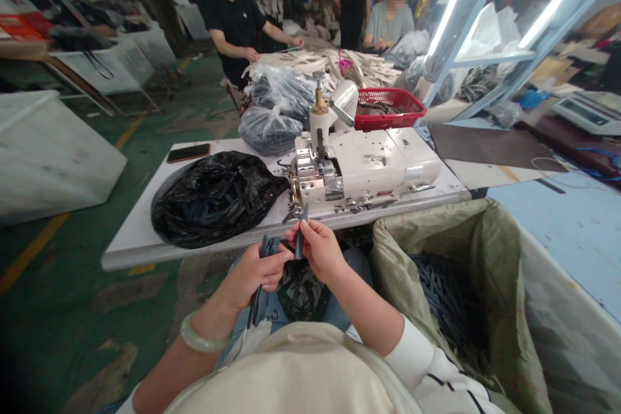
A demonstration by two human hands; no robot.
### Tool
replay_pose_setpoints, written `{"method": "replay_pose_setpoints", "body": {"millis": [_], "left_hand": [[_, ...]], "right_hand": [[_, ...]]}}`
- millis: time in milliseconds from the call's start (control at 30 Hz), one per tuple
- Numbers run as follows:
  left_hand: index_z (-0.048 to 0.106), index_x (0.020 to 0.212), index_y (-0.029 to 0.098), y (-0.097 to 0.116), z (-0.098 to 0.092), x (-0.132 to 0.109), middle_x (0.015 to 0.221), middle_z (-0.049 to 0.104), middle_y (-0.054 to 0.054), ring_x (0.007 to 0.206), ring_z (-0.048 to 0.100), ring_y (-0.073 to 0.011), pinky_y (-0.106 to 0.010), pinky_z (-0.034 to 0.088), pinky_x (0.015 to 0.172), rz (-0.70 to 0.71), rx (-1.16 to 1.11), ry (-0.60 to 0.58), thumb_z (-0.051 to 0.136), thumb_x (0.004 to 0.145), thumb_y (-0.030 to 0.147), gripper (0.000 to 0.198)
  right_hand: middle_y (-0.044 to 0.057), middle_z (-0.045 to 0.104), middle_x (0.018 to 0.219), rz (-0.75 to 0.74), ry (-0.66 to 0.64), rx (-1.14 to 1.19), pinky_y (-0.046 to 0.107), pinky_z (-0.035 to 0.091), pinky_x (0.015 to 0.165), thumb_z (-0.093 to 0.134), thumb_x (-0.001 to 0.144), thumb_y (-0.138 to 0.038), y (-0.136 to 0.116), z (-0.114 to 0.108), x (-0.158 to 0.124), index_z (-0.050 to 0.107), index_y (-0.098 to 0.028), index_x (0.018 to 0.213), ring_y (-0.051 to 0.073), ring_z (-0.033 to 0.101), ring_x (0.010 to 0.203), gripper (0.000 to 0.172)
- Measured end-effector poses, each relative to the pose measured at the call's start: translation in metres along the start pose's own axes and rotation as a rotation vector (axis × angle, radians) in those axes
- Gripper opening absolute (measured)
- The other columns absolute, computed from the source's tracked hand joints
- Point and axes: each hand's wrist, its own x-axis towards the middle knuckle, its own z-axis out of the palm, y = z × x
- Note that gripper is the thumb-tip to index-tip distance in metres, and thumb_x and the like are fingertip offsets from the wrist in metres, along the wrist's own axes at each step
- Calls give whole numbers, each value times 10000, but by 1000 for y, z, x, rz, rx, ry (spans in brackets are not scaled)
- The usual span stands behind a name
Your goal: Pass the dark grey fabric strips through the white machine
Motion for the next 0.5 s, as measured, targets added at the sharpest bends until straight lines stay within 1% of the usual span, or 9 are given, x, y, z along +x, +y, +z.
{"method": "replay_pose_setpoints", "body": {"millis": [33,100,167,200,267,333,433,500], "left_hand": [[493,782,179,1,-4,0,428,299,131,344,235,-20,-144,210,343,-7,-8,1,735,699,345,305],[528,775,158,3,-15,-2,429,278,132,348,219,-13,-139,185,347,-25,-47,-7,736,695,364,304],[549,768,146,5,-25,-4,435,263,133,354,199,-6,-135,166,353,-33,-97,-15,745,687,373,311],[554,766,143,7,-29,-5,437,261,133,356,191,-3,-133,162,355,-31,-113,-14,748,686,372,311],[560,761,140,8,-35,-7,436,261,131,357,181,-2,-133,158,356,-23,-129,-2,749,690,366,303],[563,758,137,10,-37,-9,438,264,129,359,180,-1,-133,155,358,-13,-141,8,747,698,354,291],[565,750,134,11,-39,-11,439,265,127,358,183,-1,-131,158,358,-4,-154,20,750,698,341,283],[567,749,134,12,-39,-11,438,270,126,356,188,1,-127,164,357,-5,-161,21,757,692,339,285]], "right_hand": [[-14,559,619,14,27,16,209,451,534,734,743,-393,-6,-4,10,616,-158,746,96,515,536,263],[-66,433,494,37,100,2,156,332,392,722,752,-366,-20,-14,34,571,-160,716,55,379,402,258],[-101,314,426,60,166,-48,132,198,328,677,794,-330,-35,-22,60,528,-160,680,34,241,341,253],[-109,279,408,70,193,-69,130,161,317,650,817,-310,-42,-25,72,511,-160,665,31,201,331,255],[-117,246,386,97,219,-89,126,141,305,595,852,-267,-53,-29,91,486,-162,643,30,169,319,258],[-118,238,375,132,224,-99,123,142,296,536,877,-225,-60,-29,105,476,-161,631,30,158,310,262],[-115,240,371,168,241,-113,124,150,292,465,894,-174,-63,-27,116,468,-161,615,33,157,305,279],[-116,235,375,149,269,-121,129,153,292,453,890,-158,-63,-25,120,455,-169,606,36,159,307,284]]}}
